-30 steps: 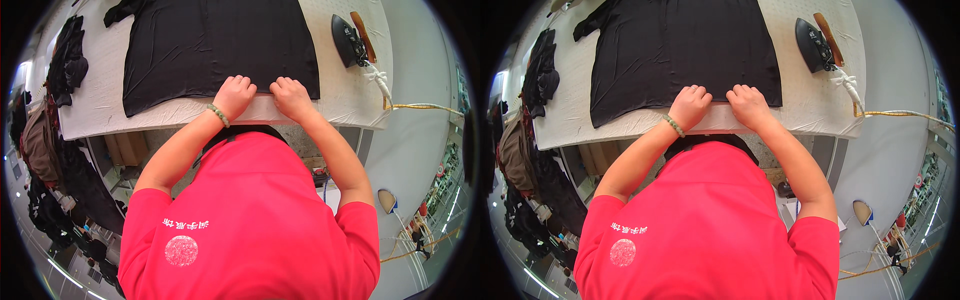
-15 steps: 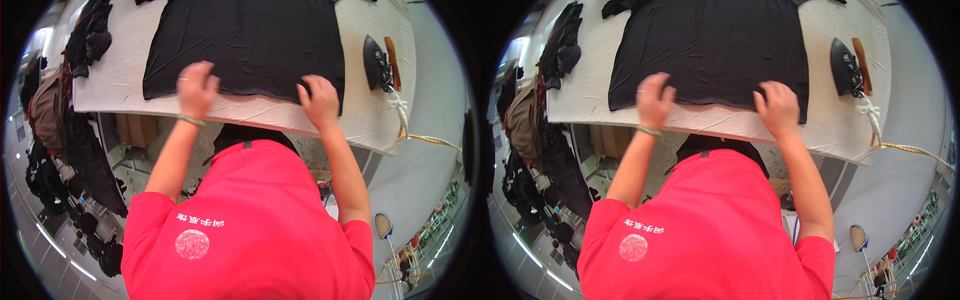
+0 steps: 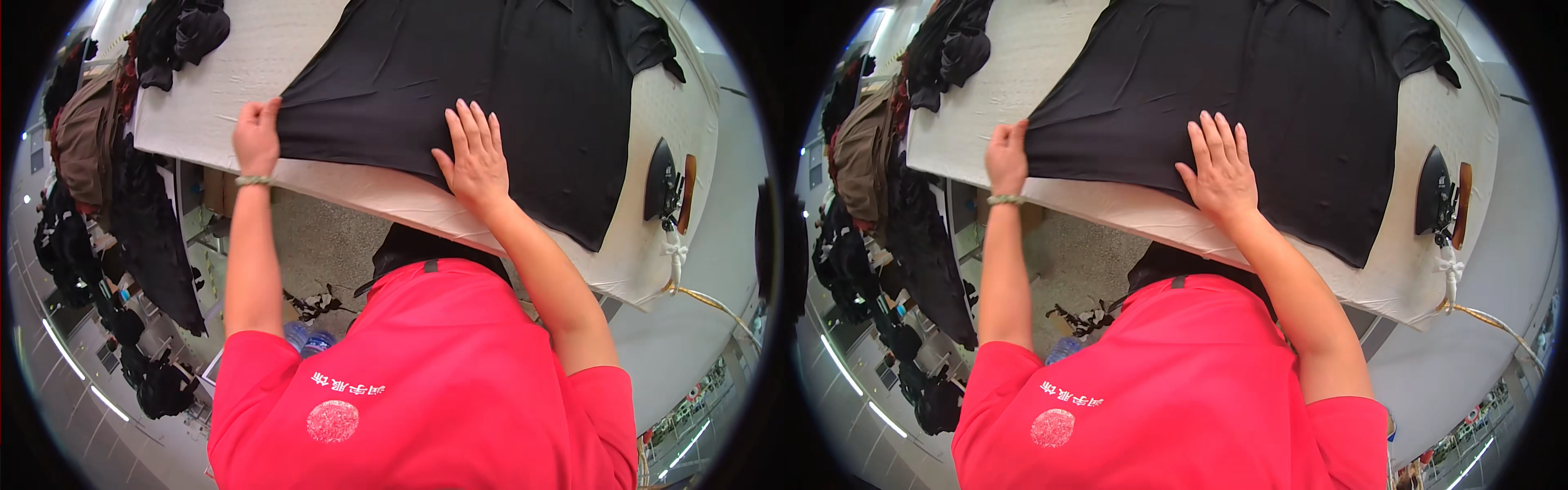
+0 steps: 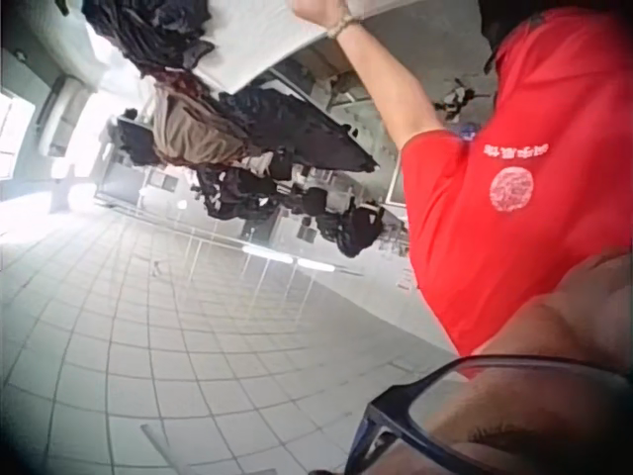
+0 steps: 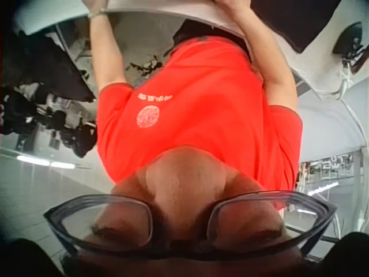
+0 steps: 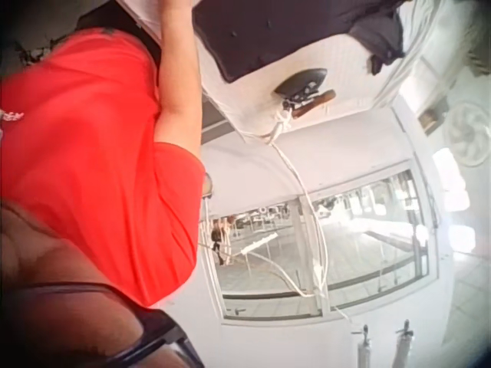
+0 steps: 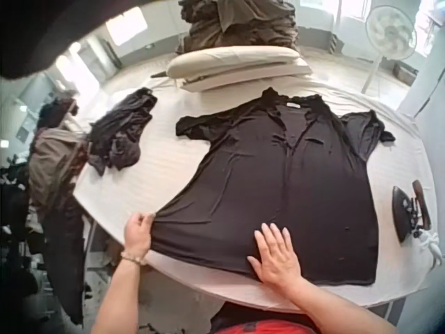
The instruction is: Ironing a black button-down shirt on a professional pressing table in a factory.
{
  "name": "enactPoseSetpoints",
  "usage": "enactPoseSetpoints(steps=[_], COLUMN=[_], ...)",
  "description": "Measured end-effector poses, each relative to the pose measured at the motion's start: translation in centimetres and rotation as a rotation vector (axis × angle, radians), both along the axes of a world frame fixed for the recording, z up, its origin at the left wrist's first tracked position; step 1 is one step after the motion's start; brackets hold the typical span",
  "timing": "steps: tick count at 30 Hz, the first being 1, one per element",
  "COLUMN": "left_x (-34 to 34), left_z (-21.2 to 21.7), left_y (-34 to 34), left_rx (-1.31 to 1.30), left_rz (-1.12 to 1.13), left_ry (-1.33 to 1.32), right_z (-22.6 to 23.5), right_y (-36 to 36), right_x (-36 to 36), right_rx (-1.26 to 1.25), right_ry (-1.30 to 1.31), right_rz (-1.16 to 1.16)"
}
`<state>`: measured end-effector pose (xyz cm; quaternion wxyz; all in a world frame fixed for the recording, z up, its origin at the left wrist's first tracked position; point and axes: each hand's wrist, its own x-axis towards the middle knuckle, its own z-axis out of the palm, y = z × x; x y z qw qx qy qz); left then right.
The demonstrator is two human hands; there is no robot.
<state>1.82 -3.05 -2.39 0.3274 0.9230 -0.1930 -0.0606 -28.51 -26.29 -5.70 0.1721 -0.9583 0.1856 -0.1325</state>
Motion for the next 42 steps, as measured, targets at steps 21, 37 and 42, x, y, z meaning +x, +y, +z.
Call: enactPoseSetpoints(steps=[21, 37, 42], left_x=[-8.9, 7.7, 7.5], left_z=[-1.0, -3.9, -3.5], left_y=[-22.7, -42.0, -44.7], left_rx=[-0.209, -0.174, -0.216], left_rz=[-1.016, -0.827, -1.218], left_ry=[-0.247, -0.740, -0.566], right_z=[1.5, 1.6, 0.1], right_y=[-7.0, -32.1, -37.4], right_x=[2.4, 9.9, 12.1], right_rx=[0.080, -0.233, -0.271], right_ry=[-0.008, 0.002, 0.029], right_rz=[-0.180, -0.283, -0.182])
